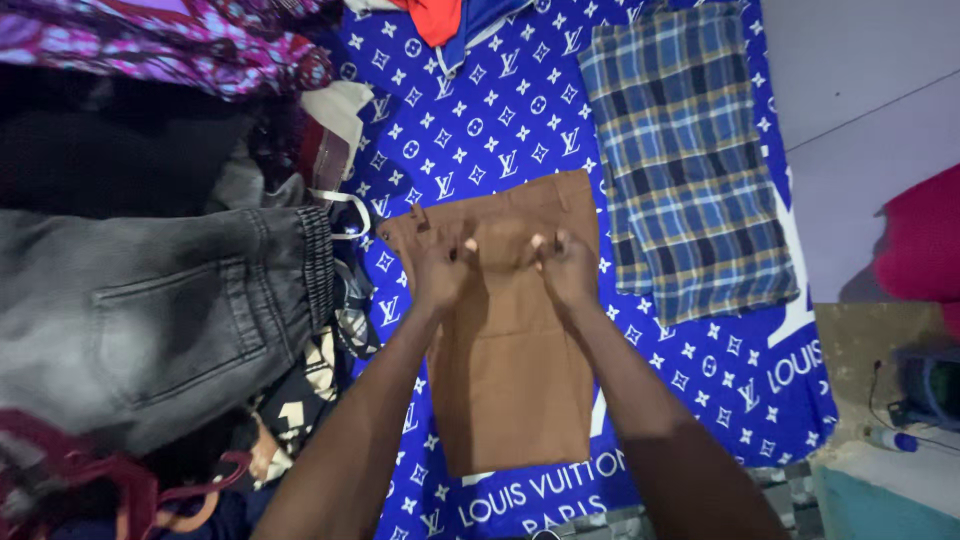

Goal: The person picks up a stack of clothes from a shelf, places two pairs of shorts onto a bed, and folds them one at a time by hand before returning each folded pair to the shelf.

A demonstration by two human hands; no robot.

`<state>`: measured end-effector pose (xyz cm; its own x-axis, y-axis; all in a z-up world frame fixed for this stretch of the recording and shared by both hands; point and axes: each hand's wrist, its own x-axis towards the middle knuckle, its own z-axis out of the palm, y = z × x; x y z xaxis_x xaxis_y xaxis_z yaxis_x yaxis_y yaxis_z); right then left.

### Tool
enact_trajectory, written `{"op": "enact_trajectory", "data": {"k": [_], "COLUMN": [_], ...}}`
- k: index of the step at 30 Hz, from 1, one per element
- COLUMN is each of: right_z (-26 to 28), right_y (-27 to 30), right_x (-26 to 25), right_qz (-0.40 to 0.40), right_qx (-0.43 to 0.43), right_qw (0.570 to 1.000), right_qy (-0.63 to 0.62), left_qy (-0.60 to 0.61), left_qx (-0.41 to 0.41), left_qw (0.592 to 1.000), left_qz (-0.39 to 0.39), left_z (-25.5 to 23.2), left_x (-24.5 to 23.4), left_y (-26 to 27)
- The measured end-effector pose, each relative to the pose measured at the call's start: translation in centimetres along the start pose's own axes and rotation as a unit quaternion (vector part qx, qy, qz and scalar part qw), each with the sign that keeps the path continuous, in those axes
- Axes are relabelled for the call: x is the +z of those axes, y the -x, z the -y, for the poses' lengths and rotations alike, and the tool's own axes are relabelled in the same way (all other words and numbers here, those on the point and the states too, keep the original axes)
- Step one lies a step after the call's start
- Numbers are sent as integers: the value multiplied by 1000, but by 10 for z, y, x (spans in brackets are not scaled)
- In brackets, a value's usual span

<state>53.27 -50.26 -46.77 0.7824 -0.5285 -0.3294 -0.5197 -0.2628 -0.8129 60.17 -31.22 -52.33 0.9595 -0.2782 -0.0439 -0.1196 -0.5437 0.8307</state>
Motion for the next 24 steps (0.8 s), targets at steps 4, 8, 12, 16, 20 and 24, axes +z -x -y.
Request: {"op": "enact_trajectory", "data": {"k": [4,8,12,16,20,24], "right_z": [-12,-55,-98,-120,-130,-116], "right_y": [-15,30,96,94,86,66], "right_x": [16,21,11,2,-9,-4], "right_qz": [-32,54,38,83,145,193], "right_qx": [-133,-174,-274,-246,-245,-210], "right_qw": [991,940,898,896,888,884], "right_qy": [-14,289,341,360,361,371], "left_qy": [-41,-25,7,-19,-78,24], "left_qx": [-91,-51,-126,-109,-82,-125], "left_qw": [995,988,972,969,972,970], "left_qz": [-3,-142,-199,-220,-206,-205], "left_z": [2,5,17,37,25,-7], "left_x": [2,-3,-9,-9,-19,-29], "left_y": [-1,75,113,84,23,2]}}
